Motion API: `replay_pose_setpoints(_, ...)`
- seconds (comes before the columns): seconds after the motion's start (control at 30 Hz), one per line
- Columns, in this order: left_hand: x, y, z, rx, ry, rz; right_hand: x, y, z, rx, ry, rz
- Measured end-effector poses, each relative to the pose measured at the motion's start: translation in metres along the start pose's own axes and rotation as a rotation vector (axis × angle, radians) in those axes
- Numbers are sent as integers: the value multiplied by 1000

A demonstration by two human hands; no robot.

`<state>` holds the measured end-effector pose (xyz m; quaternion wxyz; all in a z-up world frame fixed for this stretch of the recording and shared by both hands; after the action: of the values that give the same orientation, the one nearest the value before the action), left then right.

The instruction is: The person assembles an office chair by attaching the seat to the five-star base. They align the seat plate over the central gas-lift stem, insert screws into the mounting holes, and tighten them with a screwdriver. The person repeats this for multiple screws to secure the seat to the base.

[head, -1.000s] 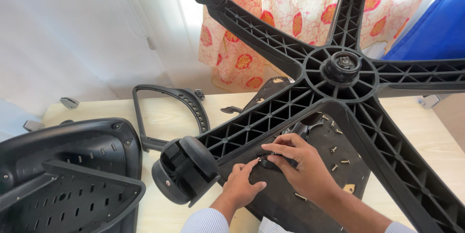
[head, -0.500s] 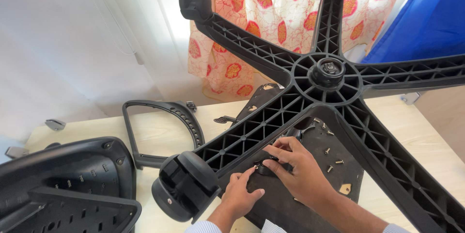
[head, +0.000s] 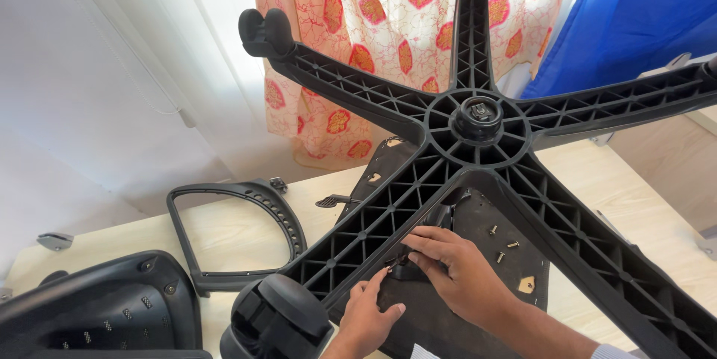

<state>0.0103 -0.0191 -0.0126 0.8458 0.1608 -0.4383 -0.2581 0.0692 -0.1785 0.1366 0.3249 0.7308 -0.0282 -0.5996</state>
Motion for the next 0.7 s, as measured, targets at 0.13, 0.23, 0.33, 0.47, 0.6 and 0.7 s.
replay_pose_setpoints(0.13, -2, 2, -4, 20, -35, -61, -3, -1, -4, -5, 16, -70)
replay_pose_setpoints(0.23, -1, 3, -4, 21, 6, -71, -4, -3, -6, -36, -34, 6)
replay_pose_setpoints(0.33, 2, 5, -2, 25, 29, -44, -7, -5, -7, -66, -38, 59)
replay_pose_setpoints(0.47, 5, 8, 0, 49, 33, -49, -13, -7, -8, -40, 35, 52)
replay_pose_setpoints(0.6, 4, 7, -1, 51, 30, -35, -11, -5, -12, -43, -25, 65)
replay_pose_setpoints(0.7, 4, 7, -5, 43, -55, 30, -13, 0, -12, -17, 37, 145)
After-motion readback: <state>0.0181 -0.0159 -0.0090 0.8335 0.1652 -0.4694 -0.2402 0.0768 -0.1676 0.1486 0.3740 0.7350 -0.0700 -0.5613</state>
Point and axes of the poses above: each hand's wrist, its own z-axis away from the middle knuckle, its own y-axis out of the back of the hand, x = y × z, the point moved 4 cm from there along -z, towards the middle knuckle, and after that the axes turned 3 degrees about -z, right-handed, at the moved point
